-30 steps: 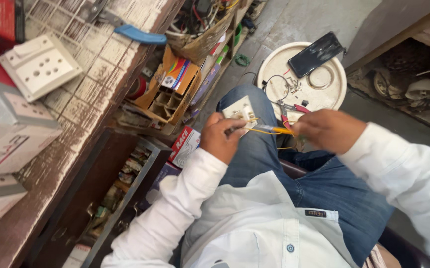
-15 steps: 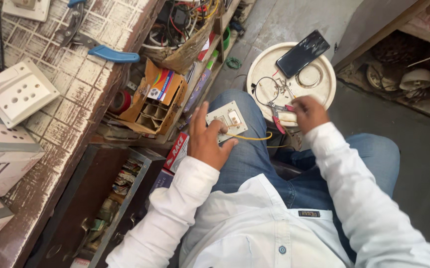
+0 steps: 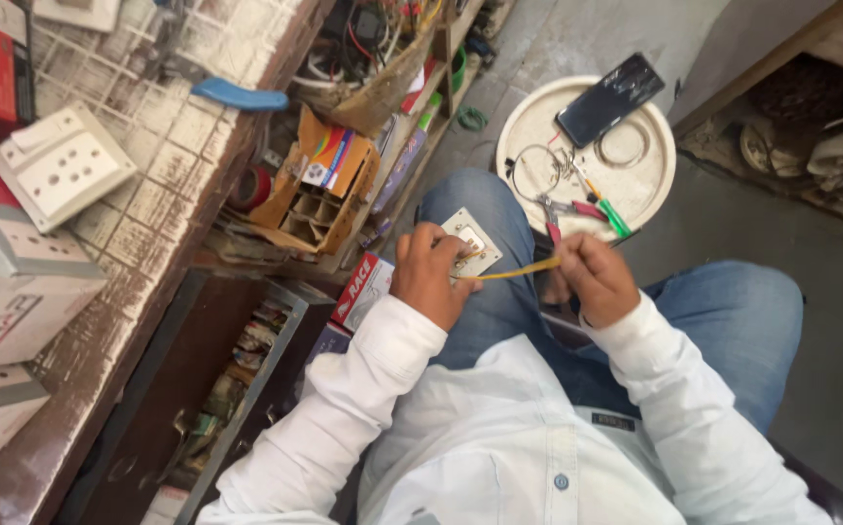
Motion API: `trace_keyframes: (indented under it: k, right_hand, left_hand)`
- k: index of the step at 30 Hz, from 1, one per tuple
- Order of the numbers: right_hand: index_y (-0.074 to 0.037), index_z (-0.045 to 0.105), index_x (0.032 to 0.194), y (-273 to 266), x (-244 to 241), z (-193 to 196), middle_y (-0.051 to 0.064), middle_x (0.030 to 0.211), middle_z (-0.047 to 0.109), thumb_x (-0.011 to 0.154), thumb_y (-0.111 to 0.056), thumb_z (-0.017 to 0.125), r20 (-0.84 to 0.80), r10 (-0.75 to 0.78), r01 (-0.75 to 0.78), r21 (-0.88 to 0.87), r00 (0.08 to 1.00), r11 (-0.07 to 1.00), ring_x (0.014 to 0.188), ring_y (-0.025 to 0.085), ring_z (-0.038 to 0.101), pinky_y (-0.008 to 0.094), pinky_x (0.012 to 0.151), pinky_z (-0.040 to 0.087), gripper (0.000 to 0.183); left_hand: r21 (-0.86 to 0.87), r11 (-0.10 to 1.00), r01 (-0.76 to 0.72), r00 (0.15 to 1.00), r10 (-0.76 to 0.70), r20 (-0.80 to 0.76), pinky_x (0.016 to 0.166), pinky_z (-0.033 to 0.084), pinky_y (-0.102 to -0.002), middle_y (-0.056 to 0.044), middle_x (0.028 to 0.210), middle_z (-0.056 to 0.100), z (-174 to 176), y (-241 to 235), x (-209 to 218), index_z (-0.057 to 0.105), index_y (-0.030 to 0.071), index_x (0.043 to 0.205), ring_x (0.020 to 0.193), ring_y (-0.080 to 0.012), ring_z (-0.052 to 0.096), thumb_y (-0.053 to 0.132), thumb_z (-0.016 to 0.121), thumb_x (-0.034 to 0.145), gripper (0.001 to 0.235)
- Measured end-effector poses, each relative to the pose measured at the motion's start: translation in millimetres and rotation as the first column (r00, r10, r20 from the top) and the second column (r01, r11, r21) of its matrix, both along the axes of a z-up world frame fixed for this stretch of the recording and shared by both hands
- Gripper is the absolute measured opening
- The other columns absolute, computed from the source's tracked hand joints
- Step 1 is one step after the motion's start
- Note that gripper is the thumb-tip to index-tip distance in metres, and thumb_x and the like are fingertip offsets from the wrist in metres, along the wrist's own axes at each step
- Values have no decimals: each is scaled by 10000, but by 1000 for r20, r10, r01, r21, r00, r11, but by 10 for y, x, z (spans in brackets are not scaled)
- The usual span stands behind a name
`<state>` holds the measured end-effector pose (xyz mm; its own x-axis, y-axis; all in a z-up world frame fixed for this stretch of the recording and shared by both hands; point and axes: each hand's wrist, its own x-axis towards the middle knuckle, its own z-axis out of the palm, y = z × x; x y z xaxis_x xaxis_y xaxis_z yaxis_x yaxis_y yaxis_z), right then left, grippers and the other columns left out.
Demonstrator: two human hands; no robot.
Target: The person sits cross-legged and wires a small white electrical switch plate using yellow wires. They use a screwdriver to tighten terminal screws and pliers to strip and bend wire ends, repeatedly adjusting connections on the switch.
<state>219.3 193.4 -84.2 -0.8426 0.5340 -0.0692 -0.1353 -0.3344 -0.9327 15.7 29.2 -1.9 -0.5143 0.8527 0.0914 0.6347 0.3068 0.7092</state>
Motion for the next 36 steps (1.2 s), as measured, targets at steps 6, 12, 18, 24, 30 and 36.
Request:
trace_keyframes:
  k: [6,12,18,24,30,36]
  right_hand:
    - [-32,577,1053,-170,-863,359,29,777,636,988,-77,659,143,-246,202,266,959,942,646,64,582,215,578,472,114]
    - [-11,671,1047,-401,-907,566,73,840,704,955,-67,680,283,-273,47,609,919,791,685,135,656,291,605,507,108]
    - [-15,686,1134,-635,-609,812,116,916,659,864,-21,720,145,-315,30,872,938,489,772,261,656,345,701,523,271]
    - [-36,696,964,-837,-448,691,114,817,663,820,-98,800,328,-367,-40,790,870,612,670,258,653,359,606,511,188]
    - [-47,697,966,-765,-420,556,90,860,691,814,-101,795,227,-304,-24,834,925,551,803,284,663,384,733,520,188]
    - [-38,702,991,-729,-393,592,79,839,696,760,-109,811,269,-307,-43,812,913,582,787,290,646,395,744,505,266]
  left_hand:
    - [-8,998,56,996,-56,63,885,474,-453,-131,1040,634,-109,-6,156,764,65,956,1001,-358,573,356,858,753,366]
    - [-15,997,-78,729,68,681,751,528,-344,-91,926,795,-695,33,-195,780,26,1009,817,-203,714,559,354,1062,685]
    - [-42,991,-126,555,105,825,562,501,-270,-147,941,800,-1006,138,-352,750,-22,1036,676,-160,689,519,359,1046,667]
    - [-144,952,-271,469,261,844,542,487,-321,-156,992,786,-771,79,-316,721,3,1065,615,-192,684,431,397,1014,538]
    - [149,955,257,935,-285,210,828,562,-343,-112,977,781,-517,84,-545,760,37,1047,908,-204,717,352,588,1059,359]
    - [85,941,327,614,-280,738,806,582,-286,-86,1116,740,-667,276,-576,694,38,1259,901,-146,739,516,538,1031,552]
